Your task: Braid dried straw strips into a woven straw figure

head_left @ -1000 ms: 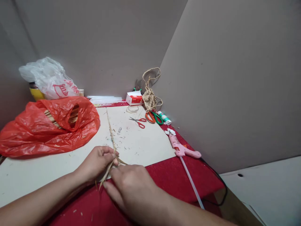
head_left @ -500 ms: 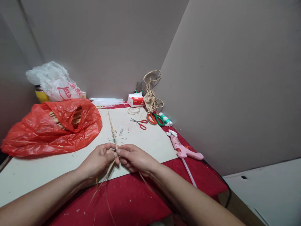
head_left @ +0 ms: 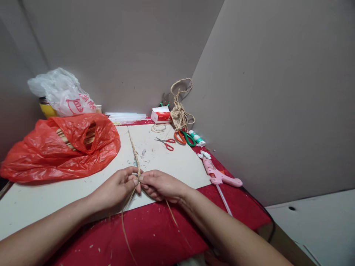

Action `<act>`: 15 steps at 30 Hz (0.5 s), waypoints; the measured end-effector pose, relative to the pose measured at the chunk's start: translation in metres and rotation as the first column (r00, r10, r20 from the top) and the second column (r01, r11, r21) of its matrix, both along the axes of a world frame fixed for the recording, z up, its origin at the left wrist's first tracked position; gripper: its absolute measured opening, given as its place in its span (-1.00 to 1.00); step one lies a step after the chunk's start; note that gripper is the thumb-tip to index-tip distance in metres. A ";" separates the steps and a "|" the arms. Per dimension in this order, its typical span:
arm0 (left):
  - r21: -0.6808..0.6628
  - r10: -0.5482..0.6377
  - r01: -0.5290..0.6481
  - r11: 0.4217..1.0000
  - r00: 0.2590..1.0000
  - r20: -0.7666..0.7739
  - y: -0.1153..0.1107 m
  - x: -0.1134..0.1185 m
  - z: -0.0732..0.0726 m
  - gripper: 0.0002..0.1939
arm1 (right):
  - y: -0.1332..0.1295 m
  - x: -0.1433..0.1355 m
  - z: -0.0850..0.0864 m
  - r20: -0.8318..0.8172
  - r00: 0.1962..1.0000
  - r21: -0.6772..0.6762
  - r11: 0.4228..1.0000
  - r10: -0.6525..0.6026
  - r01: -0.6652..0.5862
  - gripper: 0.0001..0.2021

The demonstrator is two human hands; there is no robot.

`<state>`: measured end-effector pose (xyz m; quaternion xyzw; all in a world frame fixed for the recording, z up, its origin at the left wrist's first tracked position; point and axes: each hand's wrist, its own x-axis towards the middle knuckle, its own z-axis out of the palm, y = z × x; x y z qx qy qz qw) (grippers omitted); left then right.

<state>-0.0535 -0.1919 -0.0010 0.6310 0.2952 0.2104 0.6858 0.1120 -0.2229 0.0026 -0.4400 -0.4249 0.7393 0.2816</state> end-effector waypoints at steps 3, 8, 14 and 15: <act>0.070 -0.011 0.014 0.997 0.999 -0.046 0.000 0.000 0.003 -0.70 | -0.002 -0.005 -0.003 0.108 0.990 0.085 0.993 -0.086 0.077 -0.79; 0.375 0.084 0.029 0.926 0.956 -0.280 -0.001 -0.002 0.015 -0.75 | -0.003 -0.017 -0.006 0.343 0.906 0.260 0.952 -0.248 0.162 -0.78; 0.613 0.268 0.217 0.759 0.754 -0.599 -0.005 -0.007 0.025 -0.73 | -0.006 -0.023 -0.004 0.406 0.855 0.282 0.934 -0.322 0.217 -0.77; 0.631 0.293 0.236 0.739 0.731 -0.616 -0.007 -0.007 0.025 -0.73 | -0.007 -0.023 -0.004 0.399 0.856 0.282 0.932 -0.329 0.227 -0.77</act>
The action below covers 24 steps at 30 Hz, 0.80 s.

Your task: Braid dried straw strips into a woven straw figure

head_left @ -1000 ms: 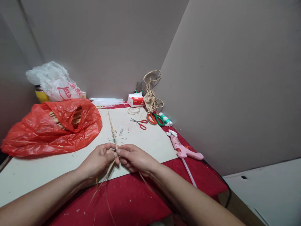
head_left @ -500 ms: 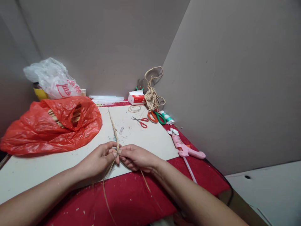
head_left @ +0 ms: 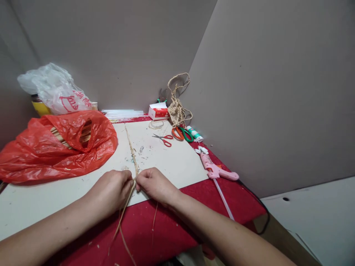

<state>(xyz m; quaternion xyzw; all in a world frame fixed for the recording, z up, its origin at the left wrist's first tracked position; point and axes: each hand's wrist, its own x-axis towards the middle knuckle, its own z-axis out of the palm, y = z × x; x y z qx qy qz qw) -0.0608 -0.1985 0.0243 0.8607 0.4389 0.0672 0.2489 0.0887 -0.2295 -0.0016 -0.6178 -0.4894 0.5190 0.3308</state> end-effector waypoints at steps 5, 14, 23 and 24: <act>0.056 -0.023 0.029 0.998 0.993 -0.118 -0.007 0.001 0.002 -0.71 | -0.001 -0.003 -0.001 -0.054 0.998 -0.007 1.000 -0.028 0.027 -0.77; 0.156 -0.129 0.191 0.969 0.932 -0.338 -0.030 0.005 -0.015 -0.62 | -0.004 0.003 -0.002 -0.151 0.988 -0.079 0.997 -0.013 0.001 -0.74; 0.302 -0.175 0.330 0.894 0.880 -0.441 -0.044 0.010 -0.019 -0.60 | -0.006 0.007 -0.003 -0.265 0.964 -0.136 0.989 0.012 -0.050 -0.79; 0.302 -0.198 0.352 0.886 0.876 -0.439 -0.048 0.010 -0.019 -0.59 | -0.006 0.008 -0.003 -0.287 0.958 -0.146 0.987 0.018 -0.062 -0.80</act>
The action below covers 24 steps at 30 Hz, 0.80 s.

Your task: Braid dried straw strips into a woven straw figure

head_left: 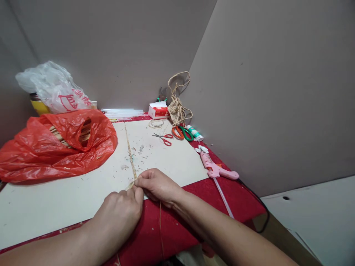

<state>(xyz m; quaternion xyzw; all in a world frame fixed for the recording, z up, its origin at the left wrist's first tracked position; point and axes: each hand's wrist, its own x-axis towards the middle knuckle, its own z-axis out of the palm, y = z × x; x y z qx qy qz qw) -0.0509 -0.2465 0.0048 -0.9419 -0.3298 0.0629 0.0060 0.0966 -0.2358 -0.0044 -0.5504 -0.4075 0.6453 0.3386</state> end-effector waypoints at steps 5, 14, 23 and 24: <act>-0.199 -0.201 0.238 0.951 0.961 0.188 -0.017 -0.005 0.010 -0.80 | 0.000 0.007 0.000 -0.114 0.992 -0.045 0.997 0.056 -0.061 -0.85; -0.856 0.716 0.043 0.515 0.528 0.458 0.046 -0.004 0.021 -0.70 | 0.000 0.014 0.002 -0.248 0.966 -0.053 0.994 0.077 -0.093 -0.79; -0.970 0.724 0.219 0.109 0.651 0.228 0.048 -0.002 -0.002 -0.77 | -0.001 0.017 -0.002 -0.153 0.984 -0.023 0.995 0.094 -0.098 -0.85; -0.967 0.699 0.196 0.165 0.669 0.255 0.048 -0.003 -0.003 -0.75 | -0.001 0.017 -0.003 -0.115 0.988 -0.016 0.995 0.099 -0.101 -0.87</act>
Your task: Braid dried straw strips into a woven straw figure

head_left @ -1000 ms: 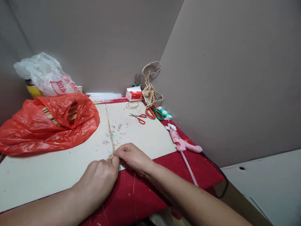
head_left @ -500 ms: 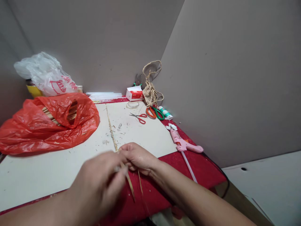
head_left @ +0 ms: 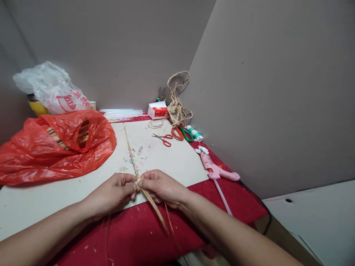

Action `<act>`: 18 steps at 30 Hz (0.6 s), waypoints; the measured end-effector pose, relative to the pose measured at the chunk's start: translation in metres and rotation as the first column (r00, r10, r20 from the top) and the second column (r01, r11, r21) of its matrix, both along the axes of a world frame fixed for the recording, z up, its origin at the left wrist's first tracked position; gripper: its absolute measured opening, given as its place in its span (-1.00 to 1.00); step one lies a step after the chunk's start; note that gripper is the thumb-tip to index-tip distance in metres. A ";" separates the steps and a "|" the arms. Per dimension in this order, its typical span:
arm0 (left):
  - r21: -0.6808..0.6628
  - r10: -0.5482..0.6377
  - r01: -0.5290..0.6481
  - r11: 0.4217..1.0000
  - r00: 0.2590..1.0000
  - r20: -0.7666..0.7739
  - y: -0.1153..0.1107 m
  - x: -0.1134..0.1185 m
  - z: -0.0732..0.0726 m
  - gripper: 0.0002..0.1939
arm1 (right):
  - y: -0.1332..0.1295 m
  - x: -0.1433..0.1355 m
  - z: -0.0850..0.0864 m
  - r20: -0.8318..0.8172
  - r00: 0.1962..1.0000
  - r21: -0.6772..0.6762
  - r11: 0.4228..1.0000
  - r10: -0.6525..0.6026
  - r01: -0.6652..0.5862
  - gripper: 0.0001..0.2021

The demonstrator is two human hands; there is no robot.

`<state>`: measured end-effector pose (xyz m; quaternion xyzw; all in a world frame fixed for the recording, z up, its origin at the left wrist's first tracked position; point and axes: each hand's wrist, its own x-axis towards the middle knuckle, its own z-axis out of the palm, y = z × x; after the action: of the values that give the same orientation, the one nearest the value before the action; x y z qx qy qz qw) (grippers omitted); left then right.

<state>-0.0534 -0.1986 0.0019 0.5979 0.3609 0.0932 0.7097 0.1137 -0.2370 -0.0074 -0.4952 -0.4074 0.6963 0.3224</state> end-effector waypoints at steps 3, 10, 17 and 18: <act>0.236 -0.030 0.055 0.970 0.994 -0.108 0.001 0.000 -0.004 -0.69 | -0.002 0.001 -0.001 0.128 0.991 0.090 0.995 0.032 -0.044 -0.86; 0.597 0.072 0.085 0.797 0.969 -0.235 -0.002 0.000 -0.007 -0.74 | -0.006 -0.001 0.003 0.551 0.834 0.352 0.915 -0.033 -0.197 -0.79; 0.510 0.009 0.081 0.856 0.985 -0.172 0.004 0.003 0.000 -0.70 | -0.014 -0.009 0.008 0.867 0.448 0.419 0.807 -0.220 -0.416 -0.85; 0.492 0.005 0.077 0.867 0.987 -0.162 0.004 0.003 0.000 -0.70 | -0.015 -0.010 0.009 0.887 0.403 0.404 0.801 -0.225 -0.443 -0.83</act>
<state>-0.0503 -0.1944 0.0020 0.7722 0.3686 0.1219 0.5030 0.1039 -0.2521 0.0016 -0.6352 -0.7411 0.1713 0.1343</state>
